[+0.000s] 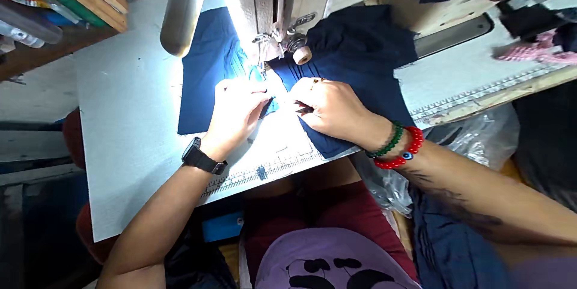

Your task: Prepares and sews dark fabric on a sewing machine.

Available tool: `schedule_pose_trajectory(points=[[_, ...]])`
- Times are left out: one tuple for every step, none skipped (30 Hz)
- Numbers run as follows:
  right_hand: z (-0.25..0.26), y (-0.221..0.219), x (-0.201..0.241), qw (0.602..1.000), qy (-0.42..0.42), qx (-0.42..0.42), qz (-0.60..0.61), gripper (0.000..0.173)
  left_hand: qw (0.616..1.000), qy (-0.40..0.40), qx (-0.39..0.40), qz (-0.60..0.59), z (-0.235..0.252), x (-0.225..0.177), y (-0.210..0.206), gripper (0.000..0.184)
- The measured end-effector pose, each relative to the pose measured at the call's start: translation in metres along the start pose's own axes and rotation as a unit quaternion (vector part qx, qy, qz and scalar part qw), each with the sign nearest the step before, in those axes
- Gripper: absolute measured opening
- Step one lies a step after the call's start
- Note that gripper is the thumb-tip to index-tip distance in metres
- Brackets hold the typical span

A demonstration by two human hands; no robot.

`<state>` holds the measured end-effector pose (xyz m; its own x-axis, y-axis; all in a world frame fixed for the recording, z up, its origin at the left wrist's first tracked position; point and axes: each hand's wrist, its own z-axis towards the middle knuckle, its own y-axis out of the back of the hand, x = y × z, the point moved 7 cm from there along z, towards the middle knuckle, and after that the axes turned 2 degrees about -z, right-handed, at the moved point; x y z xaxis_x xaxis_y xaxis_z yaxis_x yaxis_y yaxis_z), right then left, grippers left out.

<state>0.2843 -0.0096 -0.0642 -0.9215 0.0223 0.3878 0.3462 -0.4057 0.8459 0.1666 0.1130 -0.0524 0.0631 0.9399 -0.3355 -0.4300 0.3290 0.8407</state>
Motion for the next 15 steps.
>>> schedule_pose_trajectory(points=[[-0.001, 0.000, 0.000, 1.000, -0.002, -0.004, -0.005, 0.017, 1.000, 0.001, 0.000, 0.003, 0.000, 0.000, -0.001, 0.020], [-0.003, 0.000, 0.001, 1.000, 0.000, -0.010, -0.009, 0.018, 1.000, 0.001, -0.001, 0.008, -0.001, 0.001, -0.001, 0.020], [-0.004, 0.000, 0.001, 1.000, 0.001, -0.014, -0.012, 0.019, 1.000, 0.000, -0.003, 0.014, -0.001, 0.000, -0.001, 0.020], [-0.004, 0.001, 0.002, 1.000, 0.003, -0.016, -0.013, 0.021, 1.000, -0.003, -0.006, 0.021, 0.000, 0.000, -0.001, 0.019], [-0.003, 0.001, 0.002, 1.000, 0.005, -0.015, -0.013, 0.023, 1.000, -0.003, -0.006, 0.026, 0.001, 0.000, -0.001, 0.019], [-0.003, 0.000, 0.003, 1.000, 0.007, -0.013, -0.012, 0.025, 0.999, -0.003, -0.005, 0.033, 0.001, 0.000, -0.001, 0.019], [-0.003, 0.000, 0.003, 1.000, 0.007, -0.010, -0.010, 0.027, 0.999, -0.004, -0.007, 0.037, 0.002, 0.000, -0.001, 0.019], [-0.003, 0.000, 0.003, 1.000, 0.007, -0.005, -0.007, 0.028, 0.999, -0.006, -0.009, 0.041, 0.002, 0.000, -0.002, 0.020], [-0.002, 0.000, 0.004, 1.000, 0.011, -0.001, -0.009, 0.028, 0.999, -0.009, -0.009, 0.043, 0.002, -0.001, -0.001, 0.020], [-0.001, -0.001, 0.006, 1.000, 0.019, 0.001, -0.015, 0.027, 0.999, -0.012, -0.005, 0.042, 0.002, -0.002, -0.001, 0.020], [0.000, -0.002, 0.008, 0.999, 0.031, 0.004, -0.030, 0.026, 0.999, -0.016, 0.000, 0.042, 0.002, -0.003, 0.000, 0.020], [0.001, -0.003, 0.011, 0.998, 0.041, 0.009, -0.051, 0.025, 0.999, -0.018, 0.008, 0.041, 0.001, -0.003, 0.000, 0.020], [0.003, -0.003, 0.015, 0.996, 0.049, 0.017, -0.075, 0.024, 0.999, -0.022, 0.015, 0.038, 0.000, -0.003, 0.001, 0.020], [0.004, -0.003, 0.019, 0.993, 0.059, 0.029, -0.099, 0.023, 0.999, -0.025, 0.023, 0.033, -0.002, -0.003, 0.001, 0.020], [0.006, -0.004, 0.024, 0.990, 0.070, 0.041, -0.120, 0.022, 0.999, -0.027, 0.031, 0.026, -0.003, -0.002, 0.001, 0.021]])
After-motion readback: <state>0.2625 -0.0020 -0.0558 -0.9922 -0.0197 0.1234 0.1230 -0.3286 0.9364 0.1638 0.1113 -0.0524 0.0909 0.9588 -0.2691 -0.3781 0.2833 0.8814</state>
